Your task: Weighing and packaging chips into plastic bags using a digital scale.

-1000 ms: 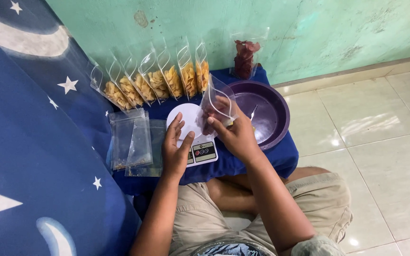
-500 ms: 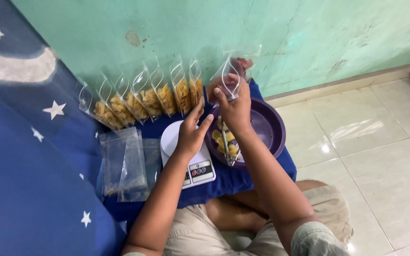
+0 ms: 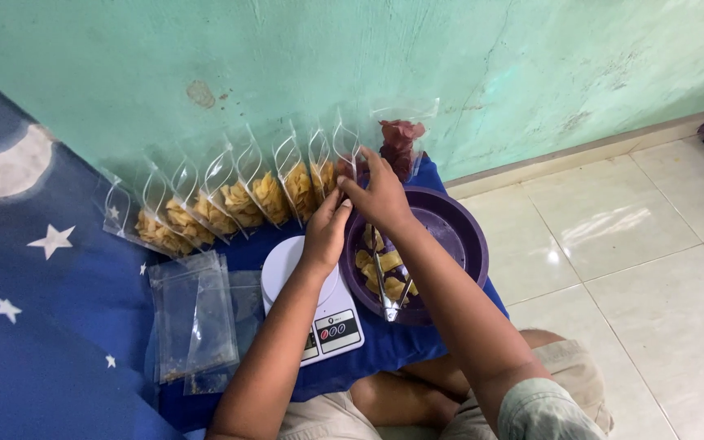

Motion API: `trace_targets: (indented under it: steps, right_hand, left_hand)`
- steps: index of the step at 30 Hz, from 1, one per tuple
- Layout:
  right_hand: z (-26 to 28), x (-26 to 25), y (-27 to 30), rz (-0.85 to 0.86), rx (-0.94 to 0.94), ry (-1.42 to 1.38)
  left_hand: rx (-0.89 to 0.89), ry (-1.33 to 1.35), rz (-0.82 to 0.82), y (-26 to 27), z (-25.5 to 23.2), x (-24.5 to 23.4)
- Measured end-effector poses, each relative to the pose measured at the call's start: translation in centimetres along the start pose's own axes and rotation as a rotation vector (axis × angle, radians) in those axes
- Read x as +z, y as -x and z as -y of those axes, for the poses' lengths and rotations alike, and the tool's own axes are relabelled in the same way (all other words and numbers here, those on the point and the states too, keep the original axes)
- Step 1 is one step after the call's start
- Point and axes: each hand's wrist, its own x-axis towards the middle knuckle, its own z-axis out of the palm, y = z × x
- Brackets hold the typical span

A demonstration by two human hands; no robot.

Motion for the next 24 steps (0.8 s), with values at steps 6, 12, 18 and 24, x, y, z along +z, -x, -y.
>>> trace_targets:
  steps: [6,12,18,24]
  right_hand:
    - [-0.2,-4.2,0.8,-0.322,0.088,-0.182]
    - [-2.7,-6.7,-1.7,-0.368,0.088,-0.293]
    - [-6.8,-5.6,-3.9,-0.490,0.070,-0.247]
    - [-5.9,-6.5,-0.7,-0.684,-0.147,-0.377]
  left_hand:
    - [0.016,0.132,0.001,-0.2,3.0,0.3]
    - [0.018,0.119,0.000,0.3,2.5,0.8]
    - [0.050,0.075,0.006,2.0,0.4,1.5]
    - [0.098,-0.074,0.026,4.1,0.8,1.8]
